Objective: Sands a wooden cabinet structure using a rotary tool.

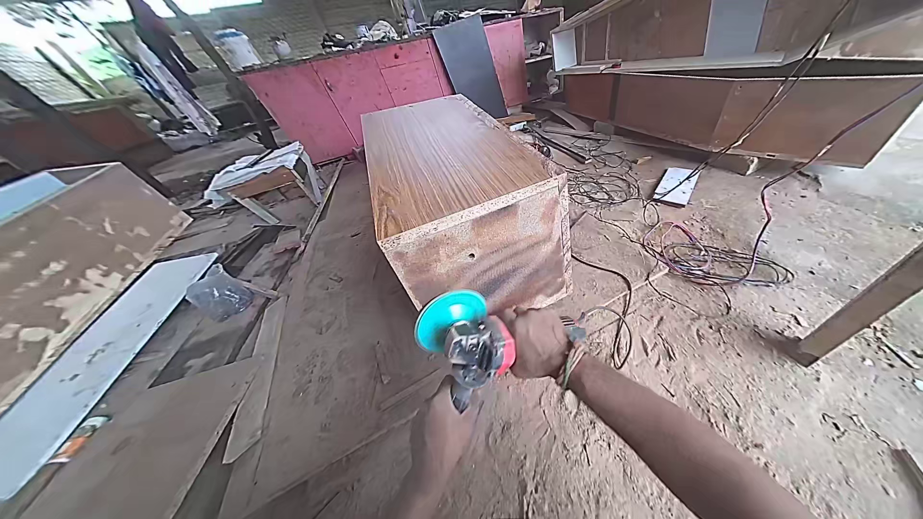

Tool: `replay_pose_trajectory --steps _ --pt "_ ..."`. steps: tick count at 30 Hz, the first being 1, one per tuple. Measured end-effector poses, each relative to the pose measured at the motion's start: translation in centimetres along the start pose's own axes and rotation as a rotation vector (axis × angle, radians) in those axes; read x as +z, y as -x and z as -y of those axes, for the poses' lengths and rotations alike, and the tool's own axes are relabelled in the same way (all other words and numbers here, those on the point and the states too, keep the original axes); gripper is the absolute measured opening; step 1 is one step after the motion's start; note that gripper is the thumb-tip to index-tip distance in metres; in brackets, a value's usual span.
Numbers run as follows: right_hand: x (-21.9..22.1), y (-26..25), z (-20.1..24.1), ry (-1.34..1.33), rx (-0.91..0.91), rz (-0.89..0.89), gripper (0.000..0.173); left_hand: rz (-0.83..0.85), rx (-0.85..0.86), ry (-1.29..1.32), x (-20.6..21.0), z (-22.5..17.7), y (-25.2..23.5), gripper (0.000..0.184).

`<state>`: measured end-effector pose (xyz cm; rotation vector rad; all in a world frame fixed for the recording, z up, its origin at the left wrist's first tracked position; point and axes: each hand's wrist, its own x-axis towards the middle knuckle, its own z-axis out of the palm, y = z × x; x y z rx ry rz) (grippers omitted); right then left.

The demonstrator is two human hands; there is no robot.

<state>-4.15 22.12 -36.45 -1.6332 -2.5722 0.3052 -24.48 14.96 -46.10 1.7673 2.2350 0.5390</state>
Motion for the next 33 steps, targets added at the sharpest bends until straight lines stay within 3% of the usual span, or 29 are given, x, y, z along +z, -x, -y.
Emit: replay_pose_trajectory --steps 4,7,9,12,16,19,21,23,26,28,31,33 --pt "-2.2 1.3 -5.2 -0.109 0.178 -0.129 0.07 0.161 0.082 -0.151 -4.4 -7.8 -2.1 0.045" --pt "-2.7 1.6 -8.1 -0.161 0.18 -0.194 0.067 0.304 0.091 -0.245 -6.8 -11.9 -2.3 0.046" --pt "-1.6 1.3 -8.6 -0.163 0.086 -0.187 0.063 0.348 0.066 -0.243 -6.7 -11.6 -1.0 0.046" --pt "1.4 -0.3 -6.6 -0.095 -0.026 -0.097 0.066 0.314 -0.051 -0.209 -4.0 -7.3 0.4 0.047" --pt "3.4 -1.0 -2.0 -0.043 -0.065 0.075 0.066 0.234 -0.146 -0.101 -0.1 -0.9 2.1 0.049" --pt "3.2 -0.8 -0.8 0.011 -0.097 0.076 0.063 0.16 -0.132 -0.013 1.6 0.7 2.2 0.049" --pt "1.6 -0.2 -1.5 0.013 -0.055 0.05 0.066 0.109 -0.091 0.011 1.9 -0.4 1.2 0.045" --pt "0.1 0.8 -4.1 -0.022 0.061 0.021 0.065 0.123 -0.015 -0.041 1.2 -3.9 0.0 0.039" --pt "0.2 2.3 -10.1 -0.135 0.234 -0.051 0.069 0.263 0.096 -0.206 -0.9 -11.0 -1.3 0.04" --pt "0.6 2.7 -12.9 -0.214 0.257 -0.087 0.066 0.342 0.125 -0.285 -1.4 -14.1 -1.8 0.042" --pt "1.7 2.3 -13.7 -0.246 0.175 -0.066 0.064 0.386 0.101 -0.293 -1.5 -14.6 -0.8 0.046" --pt "3.0 1.3 -12.5 -0.22 0.066 -0.036 0.062 0.369 0.034 -0.267 -1.0 -12.3 0.3 0.048"
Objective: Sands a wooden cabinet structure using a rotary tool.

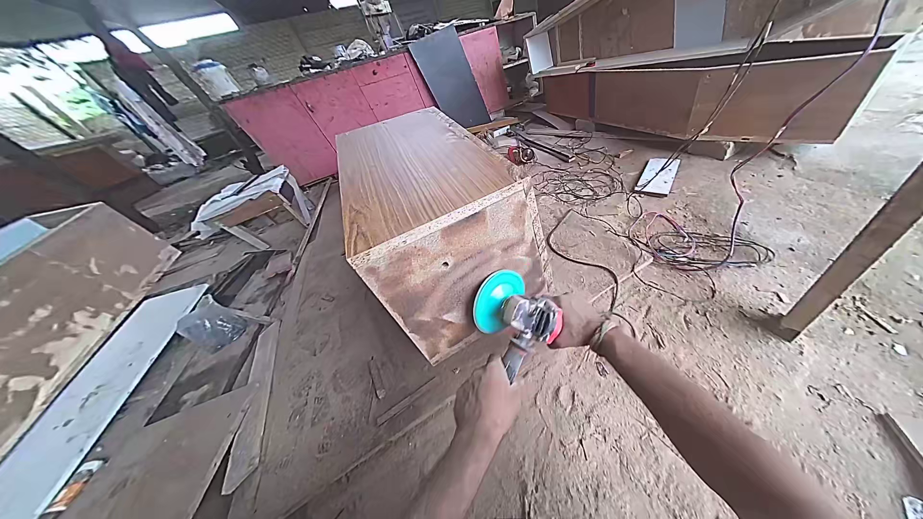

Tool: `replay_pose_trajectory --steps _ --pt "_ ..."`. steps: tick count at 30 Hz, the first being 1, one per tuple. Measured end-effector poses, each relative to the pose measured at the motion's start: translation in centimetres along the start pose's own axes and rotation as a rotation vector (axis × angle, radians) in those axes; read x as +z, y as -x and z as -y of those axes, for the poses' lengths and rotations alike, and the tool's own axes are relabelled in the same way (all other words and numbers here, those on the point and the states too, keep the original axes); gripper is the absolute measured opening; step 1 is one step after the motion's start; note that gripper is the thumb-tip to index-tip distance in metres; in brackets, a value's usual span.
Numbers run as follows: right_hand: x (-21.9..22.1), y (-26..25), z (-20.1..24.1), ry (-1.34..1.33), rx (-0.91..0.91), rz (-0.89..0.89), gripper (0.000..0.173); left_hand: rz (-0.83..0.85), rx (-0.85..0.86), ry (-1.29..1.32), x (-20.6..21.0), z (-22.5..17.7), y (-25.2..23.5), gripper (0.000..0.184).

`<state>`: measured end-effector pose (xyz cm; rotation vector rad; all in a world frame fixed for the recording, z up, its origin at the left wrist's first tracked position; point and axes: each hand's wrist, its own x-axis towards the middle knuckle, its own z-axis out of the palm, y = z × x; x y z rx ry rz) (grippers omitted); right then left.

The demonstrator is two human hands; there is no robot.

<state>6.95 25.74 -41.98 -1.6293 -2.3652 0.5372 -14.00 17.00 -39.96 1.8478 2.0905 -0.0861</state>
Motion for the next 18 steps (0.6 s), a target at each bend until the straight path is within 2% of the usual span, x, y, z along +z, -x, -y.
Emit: replay_pose_trajectory --steps 2,4,6,8,11,15,18 --pt "2.5 -1.2 1.8 0.056 -0.088 0.013 0.062 -0.068 -0.074 0.042 2.7 3.5 -0.1 0.049" --pt "2.8 -1.8 4.7 0.092 -0.128 0.087 0.066 -0.131 -0.139 0.083 4.4 6.1 0.3 0.048" --pt "2.9 -2.0 7.0 0.13 -0.151 0.127 0.074 -0.173 -0.17 0.12 5.2 7.8 0.8 0.047" --pt "2.2 -1.8 7.7 0.178 -0.157 0.11 0.072 -0.236 -0.151 0.146 5.5 8.2 0.3 0.043" --pt "-0.3 -0.8 5.5 0.155 -0.04 0.023 0.07 -0.275 -0.057 0.099 3.5 5.1 -1.4 0.043" --pt "-3.9 0.8 -0.5 0.053 0.18 -0.094 0.068 -0.147 0.067 -0.038 -1.6 -2.7 -3.0 0.048" --pt "-3.7 1.3 -2.9 -0.013 0.196 -0.098 0.065 -0.041 0.094 -0.089 -2.6 -4.9 -2.6 0.047"
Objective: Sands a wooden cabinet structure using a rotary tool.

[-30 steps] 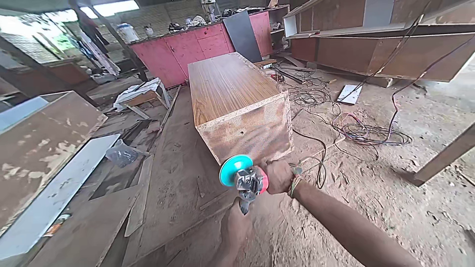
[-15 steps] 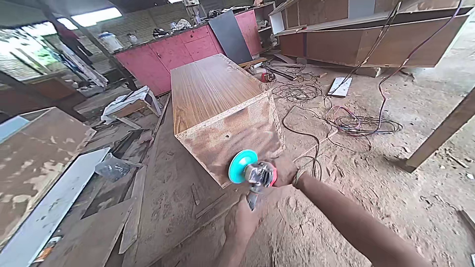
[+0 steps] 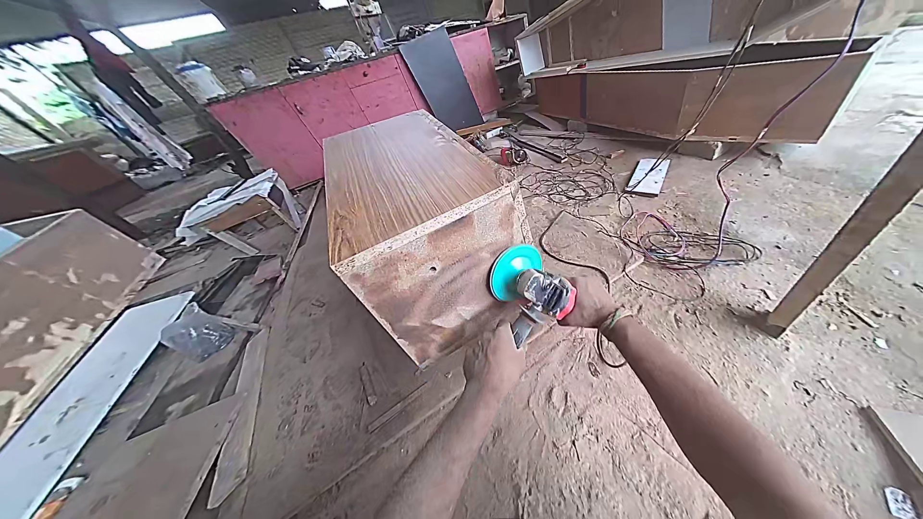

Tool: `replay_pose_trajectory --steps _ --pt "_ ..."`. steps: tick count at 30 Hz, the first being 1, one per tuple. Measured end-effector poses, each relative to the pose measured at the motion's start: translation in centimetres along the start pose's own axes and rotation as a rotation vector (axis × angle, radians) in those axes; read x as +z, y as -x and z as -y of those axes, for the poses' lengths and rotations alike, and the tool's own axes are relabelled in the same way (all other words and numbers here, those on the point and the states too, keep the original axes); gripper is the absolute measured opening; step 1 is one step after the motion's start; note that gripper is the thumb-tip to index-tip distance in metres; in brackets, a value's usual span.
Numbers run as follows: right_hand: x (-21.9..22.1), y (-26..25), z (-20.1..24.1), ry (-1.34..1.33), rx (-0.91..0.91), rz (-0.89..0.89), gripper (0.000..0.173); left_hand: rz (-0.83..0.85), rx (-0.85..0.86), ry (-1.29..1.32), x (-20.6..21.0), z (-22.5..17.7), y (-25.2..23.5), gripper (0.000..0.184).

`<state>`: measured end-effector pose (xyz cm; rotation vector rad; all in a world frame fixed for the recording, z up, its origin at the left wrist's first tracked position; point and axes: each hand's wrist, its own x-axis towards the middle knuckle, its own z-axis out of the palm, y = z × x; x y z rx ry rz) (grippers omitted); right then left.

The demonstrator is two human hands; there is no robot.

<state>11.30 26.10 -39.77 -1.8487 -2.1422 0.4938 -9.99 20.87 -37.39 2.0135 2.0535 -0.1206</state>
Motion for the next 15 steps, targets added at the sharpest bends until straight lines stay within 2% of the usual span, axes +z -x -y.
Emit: replay_pose_trajectory --steps 2,5,9,12,15 --pt "2.0 -0.1 0.0 -0.02 -0.069 0.053 0.064 0.042 -0.021 -0.01 1.3 0.8 0.8 0.045" --pt "6.9 -0.2 0.7 0.019 -0.204 0.112 0.063 0.078 -0.12 0.02 6.0 4.0 1.9 0.048" --pt "9.5 0.0 5.9 0.089 -0.254 0.26 0.068 -0.018 -0.215 0.102 10.9 10.0 3.0 0.05" --pt "8.5 0.2 9.1 0.125 -0.32 0.246 0.067 -0.132 -0.27 0.136 11.2 12.2 3.7 0.046" --pt "6.7 -0.1 8.7 0.137 -0.296 0.161 0.07 -0.194 -0.232 0.126 8.8 11.0 2.9 0.042"
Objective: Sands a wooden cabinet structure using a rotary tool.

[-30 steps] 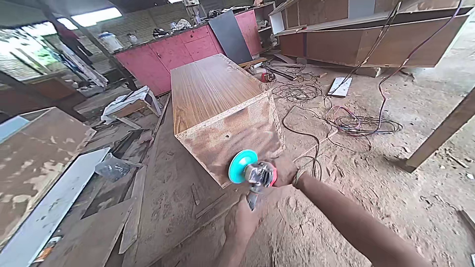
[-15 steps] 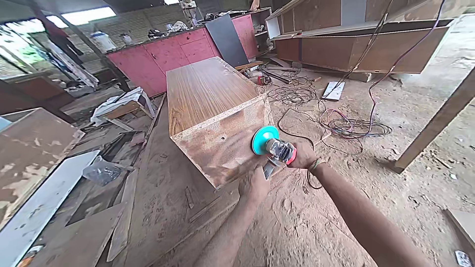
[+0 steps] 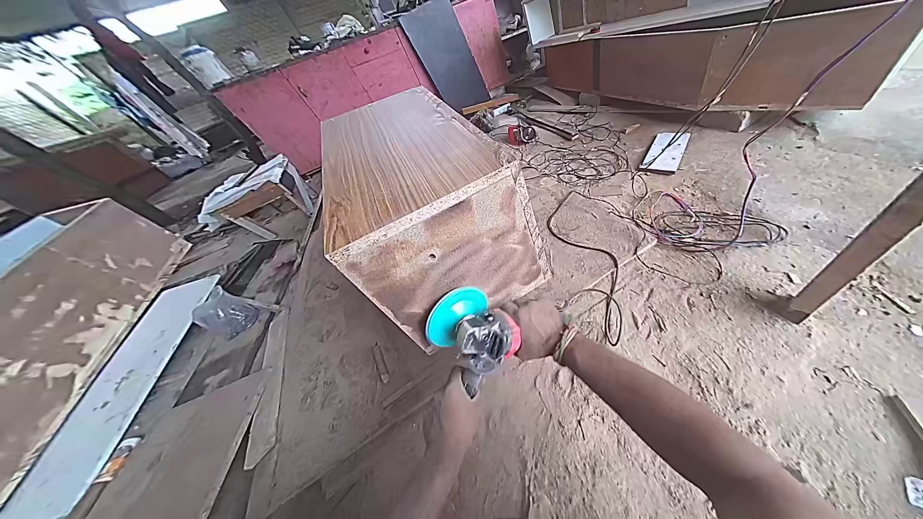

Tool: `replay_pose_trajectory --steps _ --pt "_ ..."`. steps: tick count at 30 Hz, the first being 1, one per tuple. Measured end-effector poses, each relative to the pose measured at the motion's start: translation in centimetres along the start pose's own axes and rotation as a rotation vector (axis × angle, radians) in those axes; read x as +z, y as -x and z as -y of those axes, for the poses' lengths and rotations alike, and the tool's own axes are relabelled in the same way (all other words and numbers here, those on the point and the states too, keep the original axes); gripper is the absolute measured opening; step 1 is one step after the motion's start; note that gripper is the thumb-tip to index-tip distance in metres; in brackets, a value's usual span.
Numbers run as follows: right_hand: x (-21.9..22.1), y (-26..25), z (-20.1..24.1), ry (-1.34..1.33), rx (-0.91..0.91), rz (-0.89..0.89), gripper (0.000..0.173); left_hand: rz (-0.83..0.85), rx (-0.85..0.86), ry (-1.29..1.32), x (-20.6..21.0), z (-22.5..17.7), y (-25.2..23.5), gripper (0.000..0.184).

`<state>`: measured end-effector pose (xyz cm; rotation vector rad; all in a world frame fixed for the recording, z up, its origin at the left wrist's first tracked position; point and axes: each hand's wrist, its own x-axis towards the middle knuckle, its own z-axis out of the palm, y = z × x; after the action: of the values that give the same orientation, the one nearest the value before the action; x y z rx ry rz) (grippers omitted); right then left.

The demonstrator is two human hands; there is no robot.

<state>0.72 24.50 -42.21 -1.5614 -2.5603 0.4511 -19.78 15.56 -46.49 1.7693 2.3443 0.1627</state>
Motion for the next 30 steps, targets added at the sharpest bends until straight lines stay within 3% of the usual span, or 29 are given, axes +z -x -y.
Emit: replay_pose_trajectory --steps 6,9,12,16,22,26,30 --pt "-0.6 3.1 -7.5 -0.167 0.297 -0.111 0.069 0.21 0.191 -0.143 -3.6 -9.2 -2.0 0.045" --pt "1.4 3.1 -9.4 -0.243 0.312 -0.115 0.067 0.269 0.222 -0.202 -3.9 -10.5 -1.3 0.045" --pt "3.6 2.2 -8.2 -0.266 0.207 -0.088 0.062 0.285 0.168 -0.23 -3.3 -8.2 -0.3 0.05" --pt "5.3 0.1 -3.9 -0.17 0.063 -0.08 0.074 0.219 0.067 -0.217 -2.3 -2.6 -0.1 0.049" --pt "1.9 -1.2 4.9 -0.024 -0.043 0.031 0.077 0.115 -0.058 -0.072 -2.7 5.0 0.7 0.047" --pt "-0.8 -1.3 7.8 0.056 -0.036 0.01 0.069 0.068 -0.091 0.088 -3.0 6.2 0.8 0.04" --pt "-5.5 0.1 6.8 0.015 0.079 -0.152 0.07 0.036 0.03 0.094 -8.4 2.5 -0.5 0.043"
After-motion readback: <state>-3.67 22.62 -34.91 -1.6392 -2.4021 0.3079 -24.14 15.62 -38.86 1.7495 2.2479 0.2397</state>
